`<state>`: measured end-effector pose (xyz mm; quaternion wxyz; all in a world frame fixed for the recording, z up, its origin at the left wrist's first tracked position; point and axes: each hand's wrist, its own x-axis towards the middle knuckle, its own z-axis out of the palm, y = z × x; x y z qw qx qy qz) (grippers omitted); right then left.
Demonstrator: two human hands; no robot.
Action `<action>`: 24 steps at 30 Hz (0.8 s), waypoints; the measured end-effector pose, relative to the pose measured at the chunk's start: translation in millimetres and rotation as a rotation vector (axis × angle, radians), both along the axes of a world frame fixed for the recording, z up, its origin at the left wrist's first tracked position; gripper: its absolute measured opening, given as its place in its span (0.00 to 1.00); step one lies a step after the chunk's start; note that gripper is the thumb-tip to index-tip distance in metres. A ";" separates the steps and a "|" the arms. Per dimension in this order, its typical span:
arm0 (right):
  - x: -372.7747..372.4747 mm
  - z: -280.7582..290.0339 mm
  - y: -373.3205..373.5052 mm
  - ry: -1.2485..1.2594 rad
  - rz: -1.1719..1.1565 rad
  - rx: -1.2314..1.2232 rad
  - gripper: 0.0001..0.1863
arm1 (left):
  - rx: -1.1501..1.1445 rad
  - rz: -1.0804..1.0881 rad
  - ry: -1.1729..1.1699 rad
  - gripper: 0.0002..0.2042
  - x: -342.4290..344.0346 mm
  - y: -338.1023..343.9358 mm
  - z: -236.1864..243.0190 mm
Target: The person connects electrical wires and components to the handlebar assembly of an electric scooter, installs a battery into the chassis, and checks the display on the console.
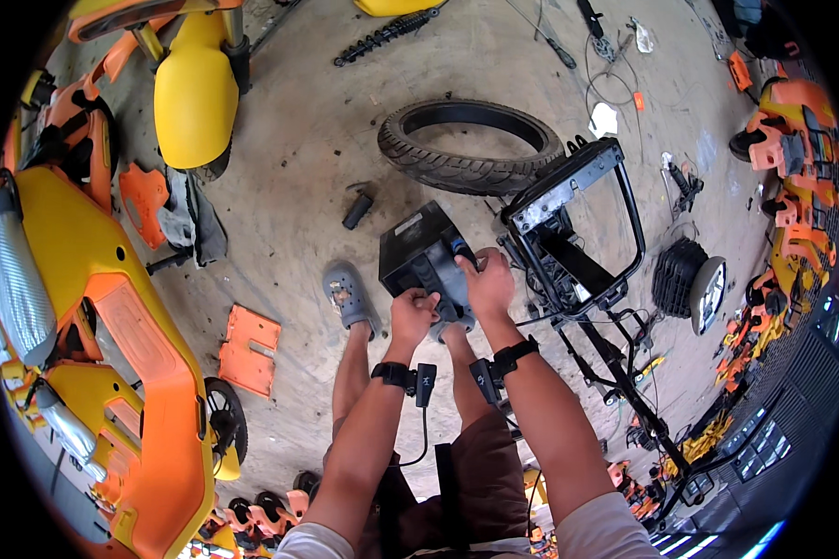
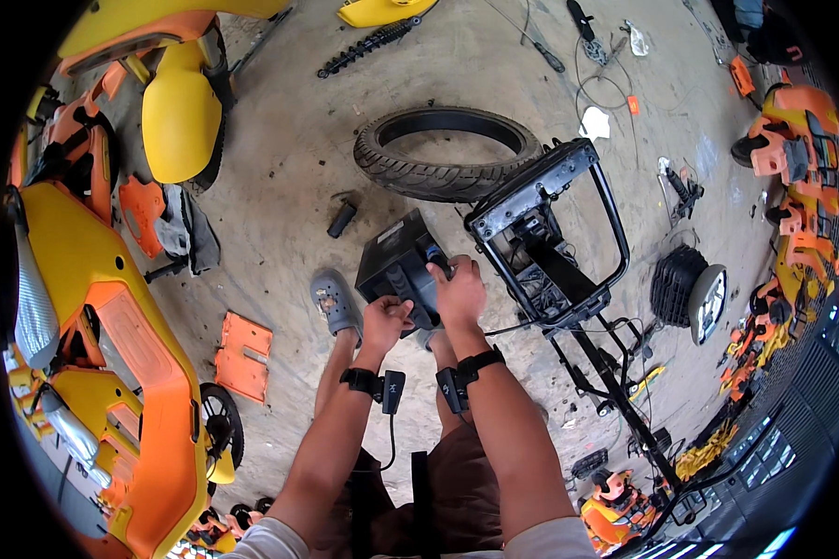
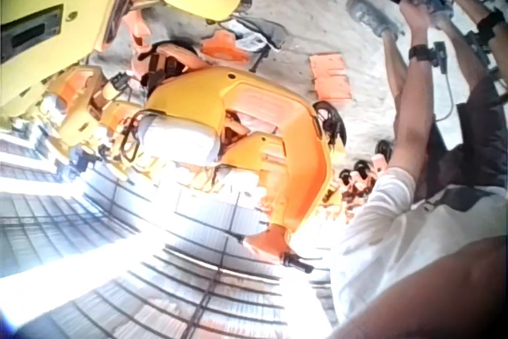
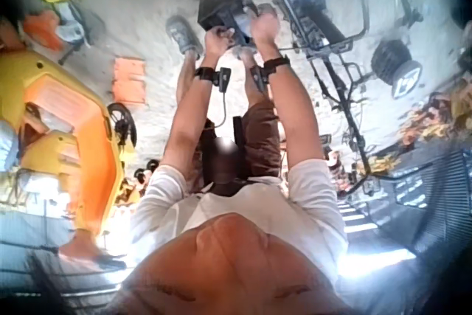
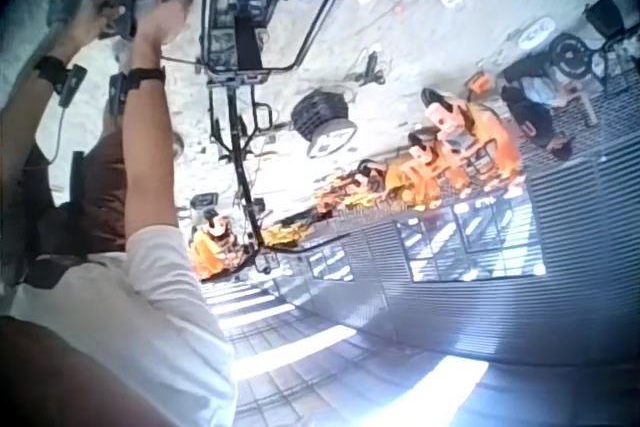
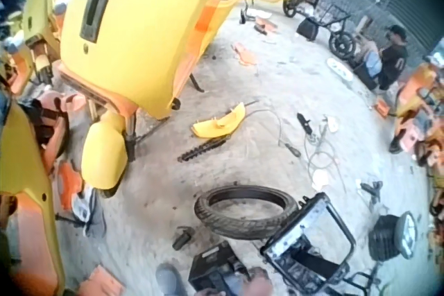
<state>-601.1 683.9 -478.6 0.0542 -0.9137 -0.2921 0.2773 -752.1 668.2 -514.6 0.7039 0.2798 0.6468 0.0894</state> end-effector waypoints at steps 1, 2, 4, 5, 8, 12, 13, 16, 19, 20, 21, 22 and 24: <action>4.8 0.5 0.2 0.025 0.026 0.034 0.21 | -0.012 -0.003 0.003 0.11 0.0 -1.5 -0.7; 7.6 -2.1 1.1 0.052 0.053 0.071 0.19 | -0.021 -0.005 0.007 0.11 -0.7 -2.5 -2.8; 8.3 -10.0 3.7 0.073 0.102 0.069 0.16 | -0.024 0.017 -0.019 0.11 -2.8 -6.0 -6.6; 8.6 -13.8 5.6 0.084 0.130 0.066 0.15 | -0.028 0.031 -0.032 0.12 -3.1 -6.2 -7.5; 7.5 -23.0 8.1 0.251 -0.182 0.120 0.16 | -0.024 0.014 -0.026 0.13 -5.2 -6.9 -9.7; 22.2 -27.5 17.6 0.212 -0.294 0.022 0.21 | 0.006 0.004 -0.087 0.15 1.1 0.8 -11.2; 22.5 -22.2 16.6 0.157 -0.240 -0.032 0.23 | 0.006 -0.003 -0.064 0.15 0.4 3.4 -6.7; 26.7 -10.4 21.5 0.098 -0.038 -0.206 0.29 | -0.025 0.034 -0.071 0.15 2.3 -0.4 -6.6; 5.9 11.7 21.4 0.098 -0.160 -0.263 0.28 | -0.187 -0.069 -0.069 0.13 -21.9 2.6 2.6; 0.6 16.7 8.7 0.093 -0.228 -0.212 0.26 | -0.198 -0.206 0.005 0.11 -12.9 11.9 36.0; -14.1 42.1 6.9 0.167 -0.296 -0.123 0.24 | -0.242 -0.188 -0.047 0.10 -32.7 17.8 36.0; -26.9 62.1 -5.7 0.252 -0.355 -0.060 0.22 | -0.242 -0.224 -0.078 0.08 -42.6 26.0 54.8; -59.6 89.6 -38.6 0.330 -0.416 0.036 0.16 | -0.227 -0.391 -0.069 0.08 -63.0 46.2 87.9</action>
